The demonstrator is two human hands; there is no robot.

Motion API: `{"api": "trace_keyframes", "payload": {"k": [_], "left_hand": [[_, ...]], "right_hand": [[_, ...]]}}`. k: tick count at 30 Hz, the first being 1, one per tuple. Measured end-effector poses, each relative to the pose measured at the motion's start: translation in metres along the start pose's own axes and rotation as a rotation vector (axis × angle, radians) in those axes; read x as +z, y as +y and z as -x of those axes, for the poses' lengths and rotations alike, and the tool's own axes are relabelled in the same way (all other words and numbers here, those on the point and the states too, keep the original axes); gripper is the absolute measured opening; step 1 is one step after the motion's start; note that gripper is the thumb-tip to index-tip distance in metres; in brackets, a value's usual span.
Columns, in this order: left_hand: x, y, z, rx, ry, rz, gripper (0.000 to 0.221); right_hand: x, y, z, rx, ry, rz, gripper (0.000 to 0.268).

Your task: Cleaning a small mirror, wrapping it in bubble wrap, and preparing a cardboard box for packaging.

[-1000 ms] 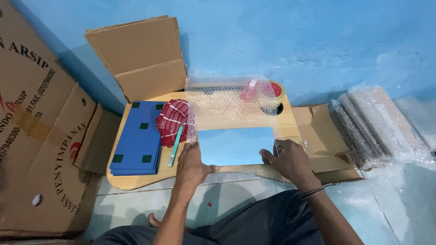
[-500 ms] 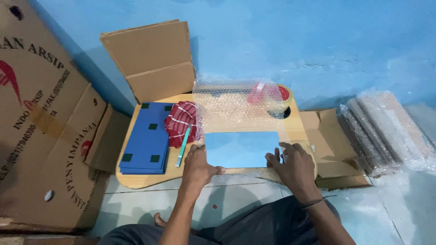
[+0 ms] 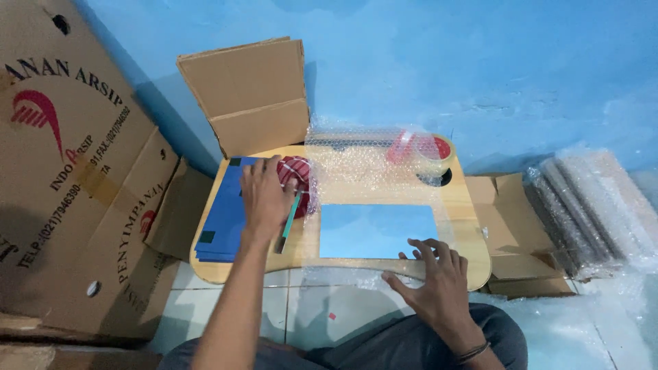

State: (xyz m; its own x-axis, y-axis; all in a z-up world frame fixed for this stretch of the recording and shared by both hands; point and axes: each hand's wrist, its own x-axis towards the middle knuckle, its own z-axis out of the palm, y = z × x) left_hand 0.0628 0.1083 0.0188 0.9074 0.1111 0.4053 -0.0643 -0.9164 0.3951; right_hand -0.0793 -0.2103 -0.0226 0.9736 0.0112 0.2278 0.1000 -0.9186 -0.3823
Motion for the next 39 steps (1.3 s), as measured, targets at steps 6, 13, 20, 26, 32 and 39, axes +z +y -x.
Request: {"api": "trace_keyframes", "payload": {"k": [6,13,20,26,32,39], "left_hand": [[0.042,-0.028,-0.028,0.049,-0.289,-0.124,0.077],[0.04,-0.024,-0.024,0.067,-0.118,-0.073,0.042],[-0.028,0.005,-0.03,0.064,0.231,0.185,0.029],[-0.064,0.062,-0.007,0.209,0.241,0.39,0.048],[-0.005,0.095,0.068,0.437,-0.019,0.354,0.037],[0.019,0.105,0.111,0.418,-0.298,0.32,0.043]], "right_hand": [[0.018,0.008,0.015,-0.003,0.139,0.029,0.087],[0.022,0.008,0.024,-0.026,0.159,0.04,0.061],[0.024,0.002,0.028,-0.013,0.252,-0.024,0.055],[0.027,0.004,0.035,-0.002,0.333,-0.079,0.057],[0.017,0.002,0.039,-0.028,0.455,-0.091,0.043],[0.011,0.017,0.035,-0.053,0.544,-0.031,0.036]]}}
